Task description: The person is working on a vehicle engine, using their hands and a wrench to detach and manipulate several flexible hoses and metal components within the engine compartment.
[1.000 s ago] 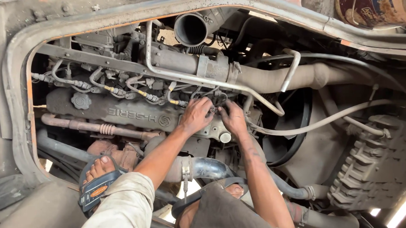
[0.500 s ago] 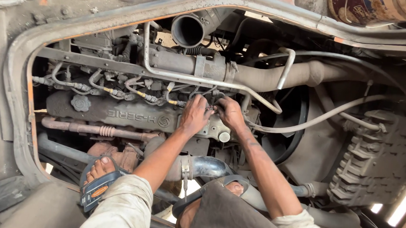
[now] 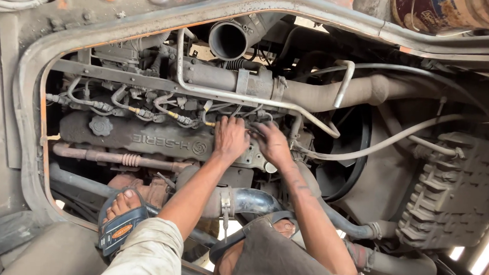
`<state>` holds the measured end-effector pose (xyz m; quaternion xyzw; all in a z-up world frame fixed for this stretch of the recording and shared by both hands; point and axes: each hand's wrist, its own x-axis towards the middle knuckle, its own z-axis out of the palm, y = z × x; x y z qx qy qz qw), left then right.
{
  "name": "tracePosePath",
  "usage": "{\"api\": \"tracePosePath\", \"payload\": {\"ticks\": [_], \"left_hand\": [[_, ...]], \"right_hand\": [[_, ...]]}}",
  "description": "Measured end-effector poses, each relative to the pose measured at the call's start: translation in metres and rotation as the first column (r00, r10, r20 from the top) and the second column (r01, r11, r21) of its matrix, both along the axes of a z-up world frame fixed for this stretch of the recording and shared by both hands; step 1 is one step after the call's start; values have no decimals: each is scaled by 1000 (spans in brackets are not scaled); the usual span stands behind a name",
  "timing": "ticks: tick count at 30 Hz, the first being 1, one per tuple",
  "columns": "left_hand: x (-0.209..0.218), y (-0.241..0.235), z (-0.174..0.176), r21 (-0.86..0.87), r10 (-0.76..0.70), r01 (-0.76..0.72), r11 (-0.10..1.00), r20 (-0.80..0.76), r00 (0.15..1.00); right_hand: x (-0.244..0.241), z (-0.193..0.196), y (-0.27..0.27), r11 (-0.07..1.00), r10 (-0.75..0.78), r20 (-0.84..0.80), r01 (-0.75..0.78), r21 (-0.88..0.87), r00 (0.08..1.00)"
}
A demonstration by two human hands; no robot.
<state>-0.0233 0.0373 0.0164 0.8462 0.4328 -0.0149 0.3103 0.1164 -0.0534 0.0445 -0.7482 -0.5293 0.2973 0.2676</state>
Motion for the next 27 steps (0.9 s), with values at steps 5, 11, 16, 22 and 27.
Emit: {"api": "tracePosePath", "payload": {"ticks": [5, 11, 16, 22, 27], "left_hand": [[1, 8, -15, 47, -77, 73, 996, 75, 994], [10, 20, -23, -171, -68, 77, 982, 58, 996], [-16, 27, -2, -264, -22, 12, 965, -35, 999], [-39, 25, 17, -106, 27, -6, 994, 197, 980], [-46, 37, 17, 19, -188, 190, 982, 292, 938]], "right_hand": [[4, -4, 4, 999, -47, -12, 47, -26, 999], [3, -7, -6, 989, -148, 10, 148, -6, 989], [-10, 7, 3, 995, -39, -14, 38, -89, 999], [-23, 34, 16, 997, 29, 15, -30, 70, 999], [-21, 12, 32, 991, 121, -18, -120, 63, 992]]}}
